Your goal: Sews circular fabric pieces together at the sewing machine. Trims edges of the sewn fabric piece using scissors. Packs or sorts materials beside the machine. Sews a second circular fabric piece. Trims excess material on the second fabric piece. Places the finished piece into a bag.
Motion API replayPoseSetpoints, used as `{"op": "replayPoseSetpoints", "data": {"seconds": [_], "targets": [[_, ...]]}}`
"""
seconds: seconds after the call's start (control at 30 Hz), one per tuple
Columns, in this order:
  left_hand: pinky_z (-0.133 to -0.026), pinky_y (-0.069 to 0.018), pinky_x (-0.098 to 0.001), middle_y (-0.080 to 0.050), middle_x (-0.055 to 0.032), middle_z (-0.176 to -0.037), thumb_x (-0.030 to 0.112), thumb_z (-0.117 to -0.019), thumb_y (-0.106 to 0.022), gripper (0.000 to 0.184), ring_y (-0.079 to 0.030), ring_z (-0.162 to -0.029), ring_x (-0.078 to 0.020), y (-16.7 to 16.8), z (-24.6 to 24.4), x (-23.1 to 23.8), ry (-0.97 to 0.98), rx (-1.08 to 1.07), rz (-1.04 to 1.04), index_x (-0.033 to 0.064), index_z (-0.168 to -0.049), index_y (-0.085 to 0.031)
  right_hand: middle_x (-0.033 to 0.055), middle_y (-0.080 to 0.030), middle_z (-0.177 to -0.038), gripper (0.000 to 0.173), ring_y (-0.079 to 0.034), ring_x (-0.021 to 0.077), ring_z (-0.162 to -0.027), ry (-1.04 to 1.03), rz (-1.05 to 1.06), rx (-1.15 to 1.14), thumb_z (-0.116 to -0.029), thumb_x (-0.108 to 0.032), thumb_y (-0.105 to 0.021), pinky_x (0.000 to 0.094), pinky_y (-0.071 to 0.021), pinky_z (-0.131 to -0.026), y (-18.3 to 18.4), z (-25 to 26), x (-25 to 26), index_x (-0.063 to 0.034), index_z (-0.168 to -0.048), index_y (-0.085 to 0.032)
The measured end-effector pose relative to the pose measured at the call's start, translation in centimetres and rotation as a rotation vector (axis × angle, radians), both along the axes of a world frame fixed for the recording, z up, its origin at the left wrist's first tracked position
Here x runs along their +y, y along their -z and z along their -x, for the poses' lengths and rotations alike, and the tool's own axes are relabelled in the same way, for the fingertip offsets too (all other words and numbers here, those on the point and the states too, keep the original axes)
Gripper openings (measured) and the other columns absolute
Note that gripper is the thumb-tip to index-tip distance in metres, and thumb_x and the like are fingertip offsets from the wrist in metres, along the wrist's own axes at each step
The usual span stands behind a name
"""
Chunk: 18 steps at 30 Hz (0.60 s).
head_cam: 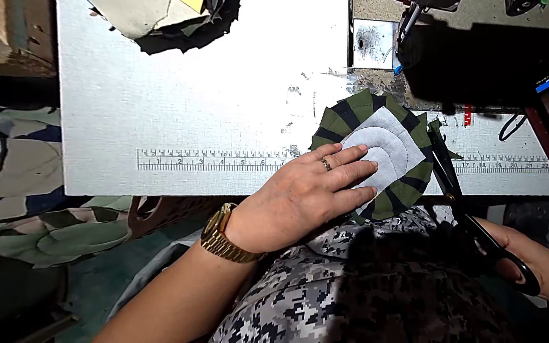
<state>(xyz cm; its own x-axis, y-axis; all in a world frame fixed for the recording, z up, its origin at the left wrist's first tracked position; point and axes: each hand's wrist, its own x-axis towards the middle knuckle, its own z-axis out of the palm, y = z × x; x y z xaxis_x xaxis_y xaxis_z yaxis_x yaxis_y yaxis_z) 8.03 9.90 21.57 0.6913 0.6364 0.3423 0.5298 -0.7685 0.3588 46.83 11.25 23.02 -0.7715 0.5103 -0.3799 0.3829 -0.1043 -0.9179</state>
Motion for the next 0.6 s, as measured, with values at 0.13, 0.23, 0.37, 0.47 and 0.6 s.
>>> {"op": "replayPoseSetpoints", "data": {"seconds": [0.13, 0.23, 0.37, 0.47, 0.6], "targets": [[-0.115, -0.0432, -0.0558, -0.066, -0.0117, -0.138, 0.009, -0.0987, -0.056, 0.028, -0.055, -0.138, -0.0351, -0.1, 0.3, 0.4, 0.029, -0.011, 0.019, 0.0149, -0.118, -0.076, -0.0116, -0.061, -0.087, 0.060, -0.059, -0.0046, -0.079, 0.009, -0.017, -0.002, -0.0890, -0.076, -0.053, 0.0141, -0.0504, -0.067, 0.1, 0.8, 0.5, -0.0196, -0.106, -0.062], [-0.115, -0.0428, -0.0551, -0.066, -0.0112, -0.139, 0.008, -0.0990, -0.056, 0.029, -0.055, -0.138, -0.0346, -0.2, 0.5, 0.5, 0.040, -0.012, 0.021, 0.0154, -0.118, -0.076, -0.0119, -0.061, -0.083, 0.056, -0.060, -0.0042, -0.074, 0.063, -0.015, 0.014, -0.0900, -0.073, -0.055, 0.0140, -0.0511, -0.063, 0.1, 1.1, 0.5, -0.0202, -0.103, -0.063], [-0.115, -0.0425, -0.0561, -0.067, -0.0111, -0.136, 0.009, -0.0994, -0.057, 0.027, -0.055, -0.137, -0.0343, -0.1, 0.9, 1.2, 0.047, -0.033, 0.028, 0.0139, -0.116, -0.077, -0.0129, -0.058, -0.077, 0.044, -0.056, -0.0059, -0.067, 0.152, -0.082, 0.017, -0.0949, -0.064, -0.057, 0.0116, -0.0474, -0.057, 0.3, 1.2, -0.2, -0.0204, -0.095, -0.063], [-0.116, -0.0395, -0.0598, -0.067, -0.0104, -0.136, 0.013, -0.0967, -0.059, 0.025, -0.054, -0.138, -0.0346, -0.5, 1.6, 1.8, 0.049, -0.031, 0.046, 0.0129, -0.113, -0.078, -0.0132, -0.058, -0.077, 0.041, -0.056, -0.0067, -0.068, 0.189, -0.107, 0.016, -0.0957, -0.061, -0.059, 0.0107, -0.0469, -0.057, 0.2, 1.5, -0.8, -0.0199, -0.093, -0.063], [-0.121, -0.0310, -0.0616, -0.064, -0.0120, -0.140, 0.034, -0.0959, -0.060, 0.035, -0.049, -0.142, -0.0357, -1.5, 1.2, 1.3, 0.023, 0.059, 0.034, 0.0101, -0.117, -0.076, -0.0124, -0.057, -0.075, 0.041, -0.055, -0.0066, -0.066, 0.222, -0.164, -0.004, -0.0968, -0.059, -0.059, 0.0105, -0.0458, -0.057, 0.1, 1.8, -1.3, -0.0184, -0.089, -0.063]]}}
